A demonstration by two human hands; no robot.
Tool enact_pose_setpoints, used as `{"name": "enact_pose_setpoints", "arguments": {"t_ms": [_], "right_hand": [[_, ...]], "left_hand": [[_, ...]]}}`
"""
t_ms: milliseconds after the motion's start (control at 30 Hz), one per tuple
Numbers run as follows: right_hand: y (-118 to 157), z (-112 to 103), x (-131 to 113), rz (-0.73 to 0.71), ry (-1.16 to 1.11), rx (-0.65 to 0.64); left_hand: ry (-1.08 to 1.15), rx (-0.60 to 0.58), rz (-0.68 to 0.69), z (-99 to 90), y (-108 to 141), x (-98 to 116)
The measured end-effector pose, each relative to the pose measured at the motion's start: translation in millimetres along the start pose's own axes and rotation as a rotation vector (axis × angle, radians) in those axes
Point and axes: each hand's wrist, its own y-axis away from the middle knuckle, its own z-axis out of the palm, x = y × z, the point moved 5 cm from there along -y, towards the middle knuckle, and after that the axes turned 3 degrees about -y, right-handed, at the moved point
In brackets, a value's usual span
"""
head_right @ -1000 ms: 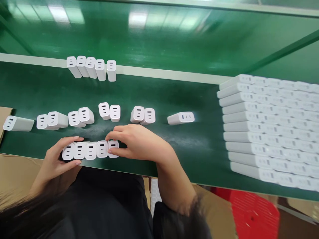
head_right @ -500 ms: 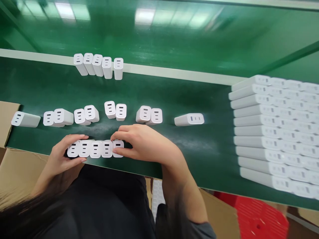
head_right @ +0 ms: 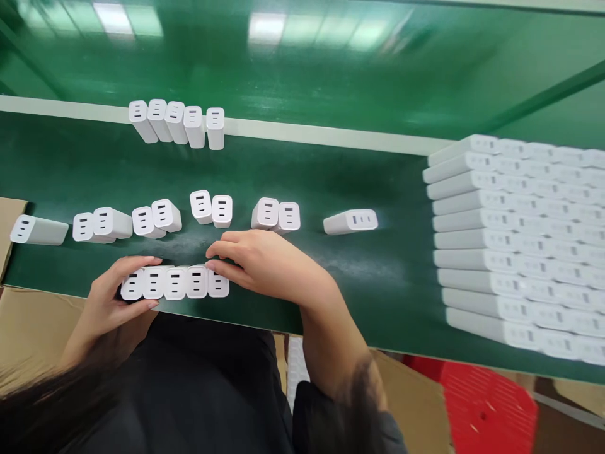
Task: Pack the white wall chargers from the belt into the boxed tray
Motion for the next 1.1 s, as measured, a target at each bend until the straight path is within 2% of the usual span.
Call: {"name": "enact_pose_setpoints", "arguments": {"t_ms": [767,1100], "right_hand": [[0.1,2.6,-0.1,-0.003,0.015,-0.017],[-0.7,6.4,-3.6,-0.047,-0.015,-0.07]], "left_hand": [[0.017,0.001,-0.015,0.5,2.6,-3.2],[0.02,0.007,-0.005,1.1,0.7,-0.3]]}}
